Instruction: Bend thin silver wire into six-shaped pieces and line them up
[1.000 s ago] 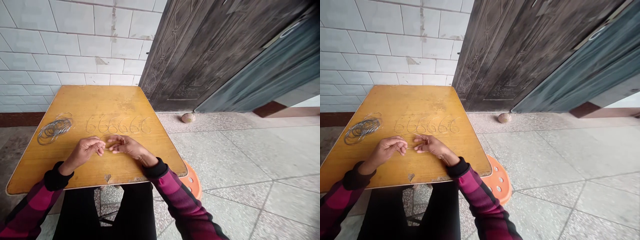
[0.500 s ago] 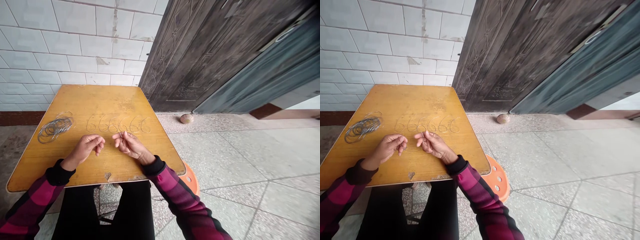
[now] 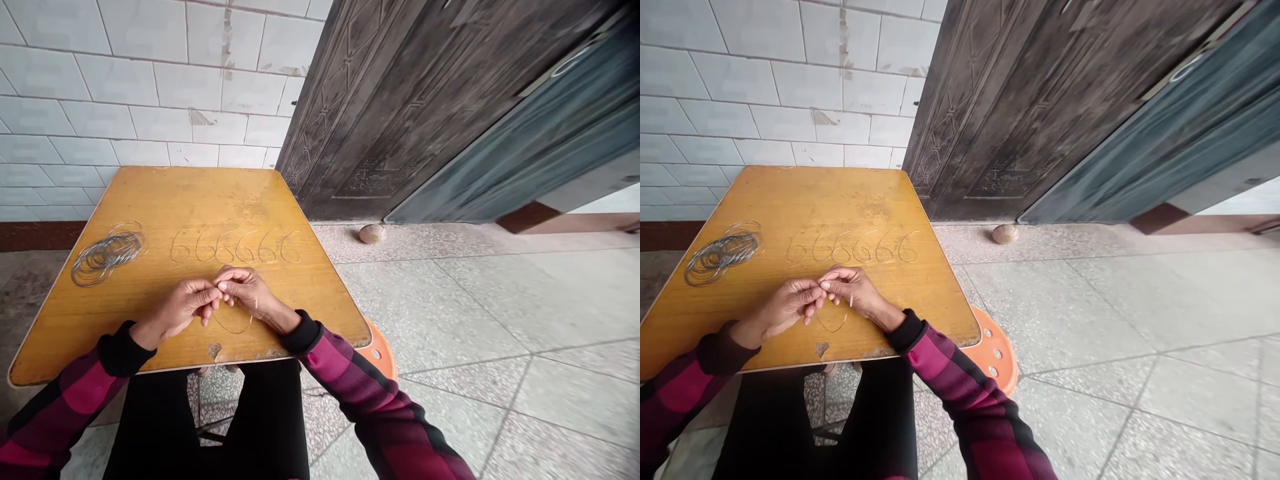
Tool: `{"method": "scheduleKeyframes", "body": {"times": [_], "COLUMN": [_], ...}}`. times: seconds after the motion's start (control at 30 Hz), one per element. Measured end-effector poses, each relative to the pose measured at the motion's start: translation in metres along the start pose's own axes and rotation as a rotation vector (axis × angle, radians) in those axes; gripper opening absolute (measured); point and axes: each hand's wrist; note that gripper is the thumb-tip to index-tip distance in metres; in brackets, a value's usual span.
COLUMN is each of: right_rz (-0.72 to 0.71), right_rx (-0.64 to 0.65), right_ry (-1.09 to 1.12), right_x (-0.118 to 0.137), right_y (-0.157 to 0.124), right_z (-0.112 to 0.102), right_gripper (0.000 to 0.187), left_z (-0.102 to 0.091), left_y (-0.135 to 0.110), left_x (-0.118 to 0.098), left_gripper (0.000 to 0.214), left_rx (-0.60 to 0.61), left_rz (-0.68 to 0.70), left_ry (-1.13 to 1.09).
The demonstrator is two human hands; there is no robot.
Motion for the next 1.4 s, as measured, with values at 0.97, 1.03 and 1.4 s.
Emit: {"method": "scheduleKeyframes", "body": {"times": [0.97, 1.03, 1.4], "right_rz": [-0.123, -0.126, -0.237], "right_rx": [-0.337, -0.361, -0.412], "right_ry": [0.312, 0.308, 0.355], "right_x": [0.038, 0.041, 0.050], "right_y": [0.008, 0.008, 0.005], "right_z": [-0.044, -0.046, -0.053], "right_gripper": [0.019, 0.020, 0.022], "left_z": [0.005, 0.005, 0.004], "left_y": [-0.001, -0.001, 0.000], "left_x": [0.005, 0.004, 0.009], "left_gripper": [0.032, 0.032, 0.031], "left_rx": [-0.033, -0.032, 0.016], "left_rz": [-0.030, -0.034, -0.092], "left_ry": [0.055, 0.052, 0.025]}}
Point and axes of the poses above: each hand's wrist, its own y-axis towards the middle knuckle, its own z-axis out of the palm, x = y × z, and after that the axes turned 3 degrees about -y, right-handed
